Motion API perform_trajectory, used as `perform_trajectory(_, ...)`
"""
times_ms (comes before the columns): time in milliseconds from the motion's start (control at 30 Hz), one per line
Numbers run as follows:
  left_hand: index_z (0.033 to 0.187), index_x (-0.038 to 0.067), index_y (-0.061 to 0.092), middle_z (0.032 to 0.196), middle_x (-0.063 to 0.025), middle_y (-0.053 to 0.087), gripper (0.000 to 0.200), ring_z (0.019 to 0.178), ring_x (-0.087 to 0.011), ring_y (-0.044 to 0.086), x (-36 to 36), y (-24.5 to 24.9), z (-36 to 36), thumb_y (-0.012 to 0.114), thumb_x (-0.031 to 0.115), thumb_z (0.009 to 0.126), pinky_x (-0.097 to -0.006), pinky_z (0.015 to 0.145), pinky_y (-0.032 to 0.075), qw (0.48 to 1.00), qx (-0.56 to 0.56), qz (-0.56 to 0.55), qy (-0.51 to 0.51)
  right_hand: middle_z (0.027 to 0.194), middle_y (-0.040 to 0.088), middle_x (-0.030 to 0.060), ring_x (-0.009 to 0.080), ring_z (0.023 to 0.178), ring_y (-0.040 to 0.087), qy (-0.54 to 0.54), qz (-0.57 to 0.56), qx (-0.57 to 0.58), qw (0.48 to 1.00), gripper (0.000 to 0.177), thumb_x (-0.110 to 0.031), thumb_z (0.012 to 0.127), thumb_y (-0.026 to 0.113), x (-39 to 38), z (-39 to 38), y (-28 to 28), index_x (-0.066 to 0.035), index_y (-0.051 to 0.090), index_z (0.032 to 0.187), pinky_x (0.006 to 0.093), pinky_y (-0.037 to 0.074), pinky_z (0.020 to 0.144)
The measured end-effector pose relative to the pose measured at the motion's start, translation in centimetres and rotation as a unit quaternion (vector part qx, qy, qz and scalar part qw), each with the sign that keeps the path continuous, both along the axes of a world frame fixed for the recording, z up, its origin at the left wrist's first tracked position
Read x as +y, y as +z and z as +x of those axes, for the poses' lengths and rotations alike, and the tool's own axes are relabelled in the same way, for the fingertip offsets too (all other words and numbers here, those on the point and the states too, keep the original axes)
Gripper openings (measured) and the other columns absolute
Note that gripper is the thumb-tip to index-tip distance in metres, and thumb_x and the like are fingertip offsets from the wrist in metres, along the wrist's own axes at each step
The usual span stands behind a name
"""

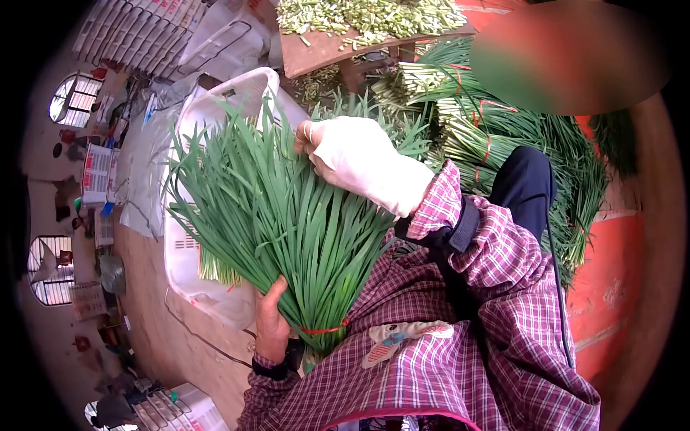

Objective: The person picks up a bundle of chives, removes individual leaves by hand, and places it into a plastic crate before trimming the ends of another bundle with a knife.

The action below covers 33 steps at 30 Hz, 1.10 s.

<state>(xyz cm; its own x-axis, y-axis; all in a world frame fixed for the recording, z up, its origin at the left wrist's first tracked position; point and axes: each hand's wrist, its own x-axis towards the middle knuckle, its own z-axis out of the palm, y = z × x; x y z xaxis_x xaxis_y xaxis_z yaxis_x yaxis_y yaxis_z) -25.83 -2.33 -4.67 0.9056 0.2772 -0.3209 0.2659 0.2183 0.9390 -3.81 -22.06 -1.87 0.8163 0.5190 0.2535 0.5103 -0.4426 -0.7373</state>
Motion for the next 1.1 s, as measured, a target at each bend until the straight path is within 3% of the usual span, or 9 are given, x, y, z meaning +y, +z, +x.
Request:
perform_trajectory(133,0.126,-0.002,0.056,0.120,-0.0088,0.062,0.035,0.107,-0.0183,0.061,-0.1,-0.3,0.1,0.056,0.006,0.092,-0.0327,0.094,0.048,0.995,0.030,-0.084,0.051,0.079,0.071,0.0050,0.0147,0.066,0.068,0.007,-0.005,0.095,0.995,0.016,-0.015,0.095,0.054,-0.1,0.0,-0.7,-0.009,0.066,0.103,0.0296,0.052,0.062)
perform_trajectory(167,0.126,-0.001,0.056,0.119,-0.0087,0.062,0.035,0.106,-0.0188,0.061,0.2,-0.8,0.0,0.057,0.005,0.091,-0.0334,0.093,0.049,0.993,0.033,-0.101,0.058,0.071,0.068,0.0067,0.0263,0.070,0.069,0.010,0.067,0.103,0.992,0.021,-0.029,0.093,0.059,-0.1,0.0,-1.4,-0.012,0.069,0.101,0.0374,0.054,0.067)
perform_trajectory(200,0.126,-0.001,0.056,0.119,-0.0087,0.063,0.036,0.106,-0.0194,0.062,0.4,-1.1,0.0,0.058,0.004,0.090,-0.0341,0.093,0.050,0.990,0.034,-0.117,0.065,0.071,0.068,0.0067,0.0263,0.070,0.069,0.008,0.068,0.103,0.992,0.021,-0.029,0.093,0.059,0.0,0.0,-1.9,-0.012,0.069,0.101,0.0374,0.054,0.067)
perform_trajectory(400,0.125,-0.001,0.057,0.117,-0.0096,0.064,0.037,0.104,-0.0206,0.063,0.5,-1.2,0.0,0.060,0.002,0.088,-0.0344,0.091,0.051,0.992,0.021,-0.107,0.064,0.073,0.070,0.0000,0.0137,0.068,0.066,0.099,0.190,0.200,0.956,0.030,-0.039,0.090,0.067,0.4,1.0,-3.1,-0.011,0.071,0.099,0.0292,0.051,0.067)
perform_trajectory(567,0.129,0.002,0.052,0.121,-0.0100,0.062,0.042,0.107,-0.0220,0.062,0.4,-1.1,0.0,0.061,0.001,0.089,-0.0366,0.093,0.051,0.992,0.017,-0.114,0.056,0.074,0.071,0.0001,0.0123,0.068,0.066,0.082,0.128,0.225,0.963,0.023,-0.032,0.086,0.069,0.3,0.9,-2.7,-0.011,0.072,0.097,0.0279,0.051,0.068)
perform_trajectory(733,0.125,0.000,0.056,0.117,-0.0099,0.064,0.038,0.104,-0.0209,0.063,0.9,-1.7,0.0,0.061,0.001,0.088,-0.0351,0.092,0.052,0.989,0.013,-0.134,0.062,0.073,0.071,0.0018,0.0101,0.064,0.064,0.069,0.189,0.270,0.942,0.021,-0.024,0.086,0.066,0.2,0.6,-4.3,-0.008,0.072,0.099,0.0259,0.050,0.065)
perform_trajectory(800,0.135,0.004,0.046,0.124,-0.0100,0.059,0.047,0.110,-0.0231,0.061,1.2,-2.0,-0.2,0.059,0.003,0.090,-0.0385,0.095,0.052,0.990,0.026,-0.131,0.048,0.074,0.070,0.0010,0.0089,0.064,0.062,0.061,0.200,0.277,0.938,0.019,-0.019,0.087,0.066,0.3,0.2,-4.7,-0.005,0.071,0.098,0.0248,0.049,0.063)
perform_trajectory(867,0.135,0.004,0.046,0.124,-0.0101,0.059,0.047,0.110,-0.0232,0.061,1.2,-2.0,-0.2,0.059,0.003,0.090,-0.0384,0.095,0.052,0.990,0.025,-0.131,0.049,0.077,0.069,0.0000,0.0072,0.065,0.059,0.090,0.327,0.325,0.883,0.015,-0.014,0.087,0.067,0.6,0.0,-5.7,-0.003,0.070,0.097,0.0234,0.047,0.061)
perform_trajectory(1100,0.135,0.004,0.046,0.124,-0.0100,0.059,0.046,0.110,-0.0232,0.061,1.7,-2.8,-0.5,0.059,0.004,0.091,-0.0390,0.094,0.052,0.987,0.020,-0.144,0.061,0.077,0.064,-0.0031,0.0045,0.067,0.054,0.088,0.330,0.392,0.854,0.014,-0.017,0.089,0.071,0.1,-0.6,-4.6,-0.003,0.068,0.092,0.0214,0.045,0.063)
